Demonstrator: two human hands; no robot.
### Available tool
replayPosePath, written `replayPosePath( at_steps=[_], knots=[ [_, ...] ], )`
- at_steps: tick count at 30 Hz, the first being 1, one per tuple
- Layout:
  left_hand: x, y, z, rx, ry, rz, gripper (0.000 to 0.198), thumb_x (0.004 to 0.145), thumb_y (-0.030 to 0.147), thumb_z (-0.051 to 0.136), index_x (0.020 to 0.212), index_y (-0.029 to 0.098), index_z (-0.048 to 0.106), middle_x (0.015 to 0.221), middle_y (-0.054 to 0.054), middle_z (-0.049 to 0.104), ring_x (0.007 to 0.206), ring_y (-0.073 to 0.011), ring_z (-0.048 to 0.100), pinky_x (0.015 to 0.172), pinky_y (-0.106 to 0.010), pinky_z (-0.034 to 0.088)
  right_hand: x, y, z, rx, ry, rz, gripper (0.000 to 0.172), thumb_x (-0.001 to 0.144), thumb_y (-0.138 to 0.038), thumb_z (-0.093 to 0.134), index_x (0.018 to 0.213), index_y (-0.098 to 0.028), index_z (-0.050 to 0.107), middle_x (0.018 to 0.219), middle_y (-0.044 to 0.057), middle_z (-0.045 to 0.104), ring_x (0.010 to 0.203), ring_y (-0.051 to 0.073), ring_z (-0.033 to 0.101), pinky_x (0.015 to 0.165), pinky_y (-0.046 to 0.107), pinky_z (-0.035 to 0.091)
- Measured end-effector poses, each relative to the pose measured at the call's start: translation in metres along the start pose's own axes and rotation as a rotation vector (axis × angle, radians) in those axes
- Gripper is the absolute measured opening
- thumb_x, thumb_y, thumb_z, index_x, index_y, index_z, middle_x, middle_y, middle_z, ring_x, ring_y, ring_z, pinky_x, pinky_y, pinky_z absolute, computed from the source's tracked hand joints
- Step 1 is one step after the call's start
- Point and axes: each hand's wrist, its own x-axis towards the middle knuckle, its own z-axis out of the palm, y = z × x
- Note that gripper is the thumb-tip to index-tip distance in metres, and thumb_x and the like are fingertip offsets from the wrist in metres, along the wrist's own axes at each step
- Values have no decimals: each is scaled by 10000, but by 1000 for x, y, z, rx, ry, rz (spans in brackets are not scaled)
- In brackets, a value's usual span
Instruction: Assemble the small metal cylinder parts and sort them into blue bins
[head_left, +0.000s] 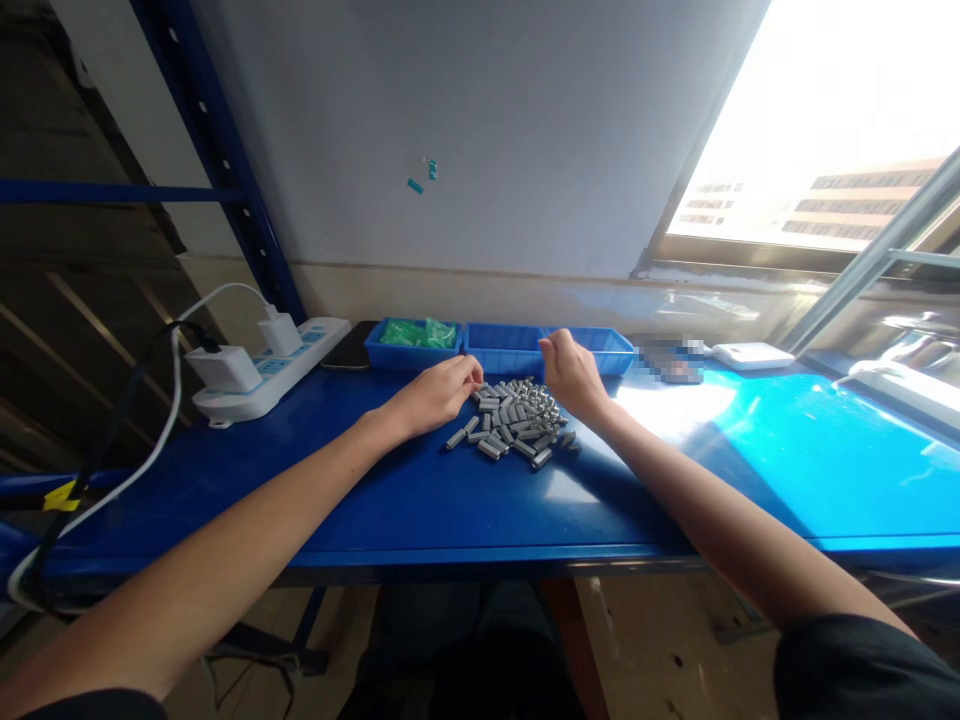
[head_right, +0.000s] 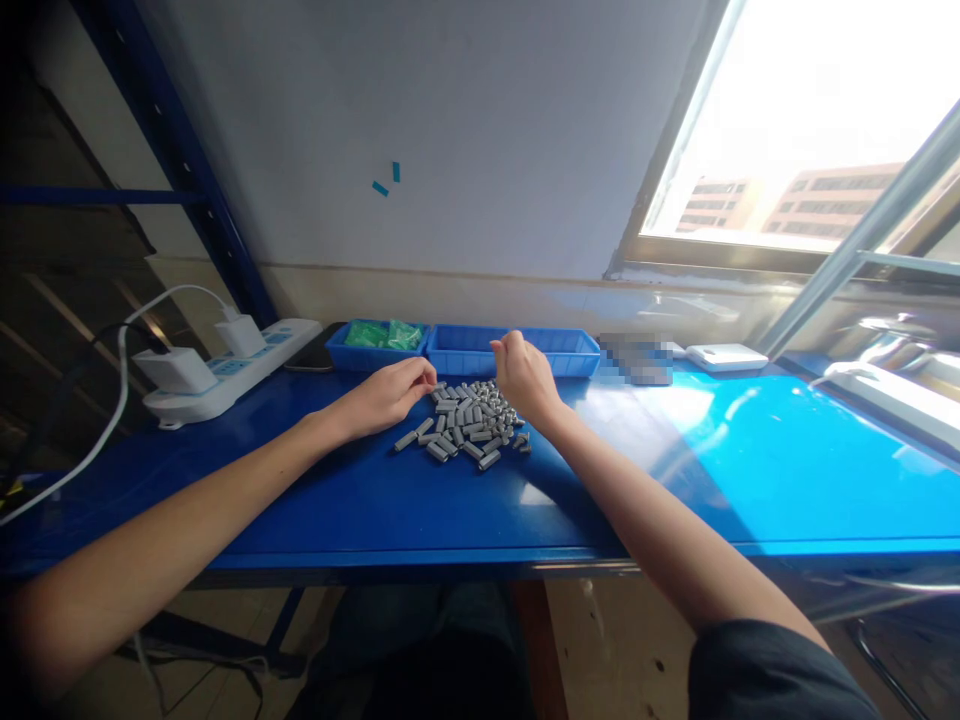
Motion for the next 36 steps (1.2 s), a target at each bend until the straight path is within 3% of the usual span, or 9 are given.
replayPosePath(
  at_steps=[5,8,13,16,22,26,30,34,36],
  knots=[
    [0,12,-1,-43,74,63,102,896,187,401,874,184,501,915,-52,596,834,-169,566,770,-281,453,-15,-36,1,-6,-203,-182,256,968,-307,300,789,-208,456,644,54,601,567,188,537,545,289,259],
    [-1,14,-1,-69,78,67,106,901,196,396,876,183,498,898,-46,597,815,-161,564,765,-272,454,-18,-47,-2,22,-207,-234,265,958,-338,352,754,-208,461,622,36,586,556,172,530,553,281,280],
    [-2,14,-1,-137,59,62,124,920,252,400,889,176,493,851,-32,604,752,-143,565,713,-249,447,-17,-48,-11,116,-225,-300,225,883,-363,549,1012,-183,509,791,35,636,671,167,568,619,261,362],
    [-2,15,-1,-170,63,45,151,930,273,384,917,176,499,843,-25,616,729,-135,569,693,-241,446,-17,-49,-12,107,-223,-355,139,912,-325,517,954,-196,547,826,48,652,737,175,581,680,274,383],
    [-3,18,-4,-185,75,-1,243,949,318,360,1003,179,552,810,-26,636,749,-149,598,704,-253,459,-16,-46,-7,85,-222,-245,269,969,-354,394,864,-182,571,758,67,660,704,182,591,659,275,384],
    [-4,19,-2,-106,46,39,291,897,334,485,1143,199,563,872,-31,658,790,-164,613,690,-252,460,-15,-40,-5,68,-208,-167,352,987,-349,310,783,-192,549,711,62,641,649,174,578,613,263,360],
    [-4,17,1,-27,100,15,259,887,376,516,1065,210,604,839,-23,667,753,-165,613,682,-257,450,-16,-41,-5,72,-230,-162,372,985,-361,306,734,-197,527,666,50,612,608,169,562,585,261,332],
    [-4,16,1,37,133,-45,252,929,375,434,982,207,614,757,-15,661,700,-167,613,647,-253,425,-17,-46,-9,159,-245,-147,247,942,-395,431,986,-185,554,695,20,618,623,170,578,581,252,348],
    [-5,15,0,52,121,-52,289,951,364,380,906,198,613,755,-25,661,713,-170,620,650,-251,422,-17,-47,-11,190,-247,-151,308,901,-387,510,1130,-181,507,721,8,620,625,168,579,579,248,361]
  ],
)
